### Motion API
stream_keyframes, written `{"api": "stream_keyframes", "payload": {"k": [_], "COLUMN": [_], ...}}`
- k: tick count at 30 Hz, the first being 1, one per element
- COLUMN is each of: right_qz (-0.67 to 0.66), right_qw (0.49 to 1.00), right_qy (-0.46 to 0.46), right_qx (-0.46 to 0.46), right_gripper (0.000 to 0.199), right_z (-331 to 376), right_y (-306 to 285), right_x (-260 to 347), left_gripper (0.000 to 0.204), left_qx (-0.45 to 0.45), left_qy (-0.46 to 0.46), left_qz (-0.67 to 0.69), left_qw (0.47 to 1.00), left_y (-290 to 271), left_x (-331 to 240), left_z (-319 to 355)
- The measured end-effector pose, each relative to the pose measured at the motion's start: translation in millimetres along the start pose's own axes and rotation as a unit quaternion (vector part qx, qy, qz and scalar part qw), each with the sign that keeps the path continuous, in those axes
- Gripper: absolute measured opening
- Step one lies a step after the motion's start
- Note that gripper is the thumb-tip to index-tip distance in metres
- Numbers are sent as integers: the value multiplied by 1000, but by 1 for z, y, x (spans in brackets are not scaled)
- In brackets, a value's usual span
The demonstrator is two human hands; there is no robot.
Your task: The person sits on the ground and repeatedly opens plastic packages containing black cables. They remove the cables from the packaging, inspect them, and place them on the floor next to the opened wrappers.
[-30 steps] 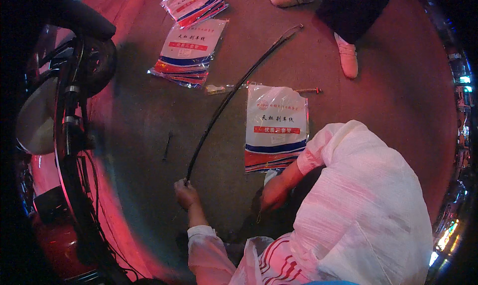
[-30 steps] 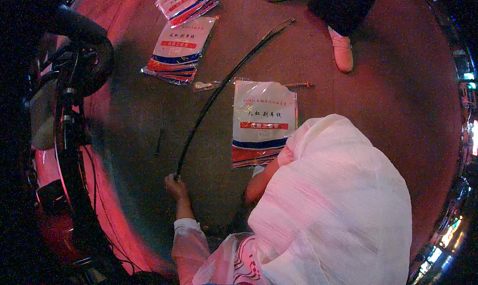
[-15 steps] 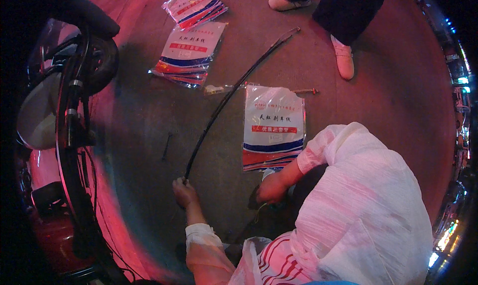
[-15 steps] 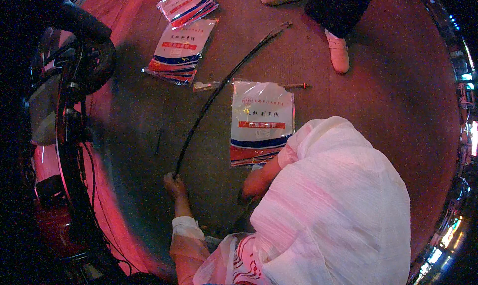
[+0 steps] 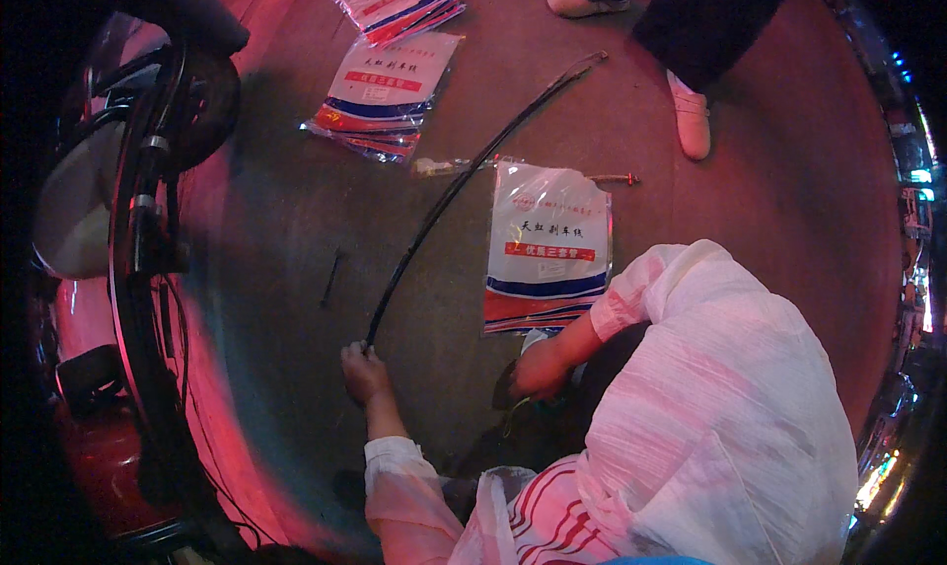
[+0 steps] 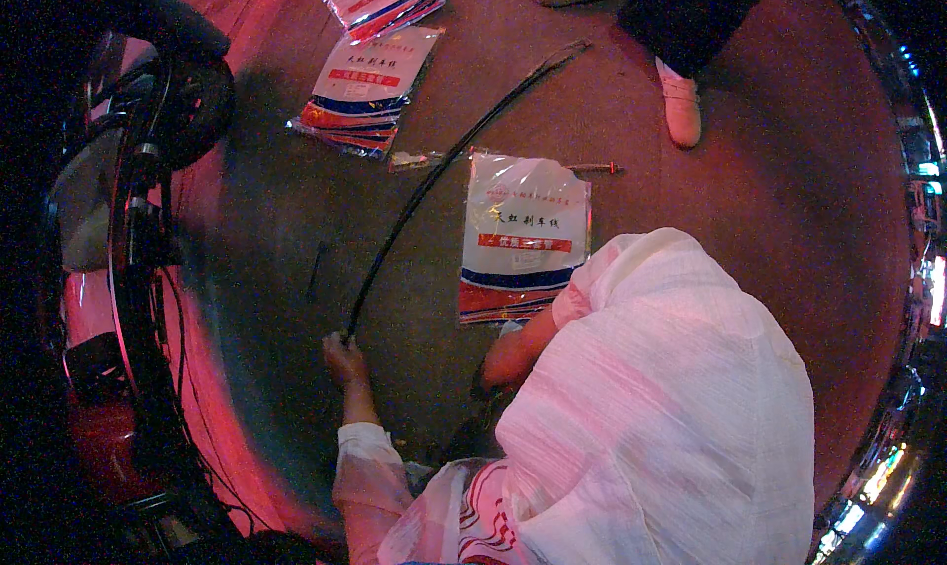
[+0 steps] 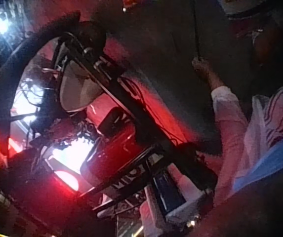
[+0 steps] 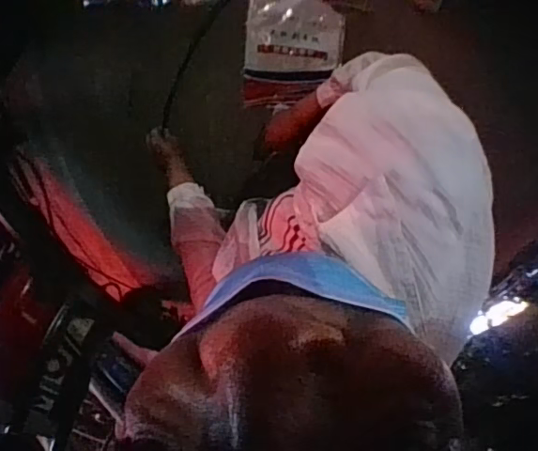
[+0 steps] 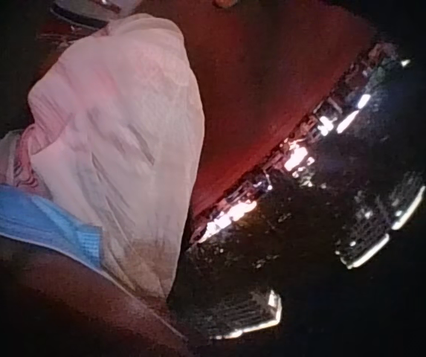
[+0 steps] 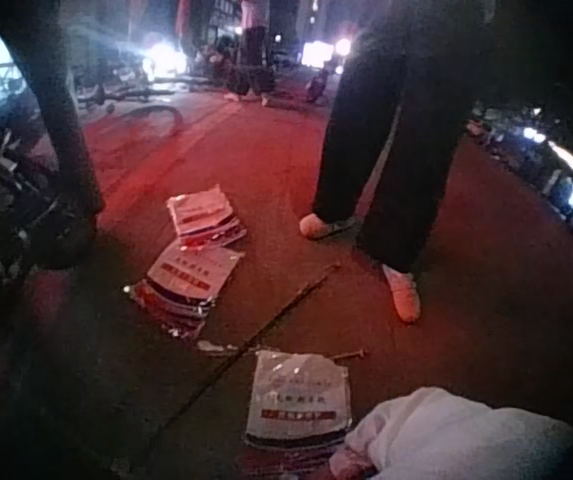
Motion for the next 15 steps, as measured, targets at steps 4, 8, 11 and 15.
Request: {"api": "stream_keyframes", "payload": {"k": [4,8,11,15], "right_qz": [-22,-16,-25,-13], "right_qw": [999,999,999,1000], "right_qy": [-38,-42,-25,-9], "right_qx": [-6,-17,-14,0], "right_gripper": [28,28,28,27], "right_z": [5,6,6,3], "right_y": [-12,-14,-15,-9], "right_x": [12,14,13,7], "left_gripper": [9,10,11,11], "left_qx": [-4,-4,8,9], "left_qy": [12,13,2,7], "left_qz": [9,11,9,2], "left_qw": [1000,1000,1000,1000], "left_y": [3,2,-2,-6], "left_x": [5,4,1,-2], "left_z": [-1,-1,-1,-2]}}
Point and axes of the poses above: each hand's wrist, its own z-axis away from the middle knuckle, its own y-axis out of the palm, x = y × z, the point moved 4 cm from there along -z, towards the middle knuckle, and after that the axes turned 10 degrees about -z, right-handed, at the moved point
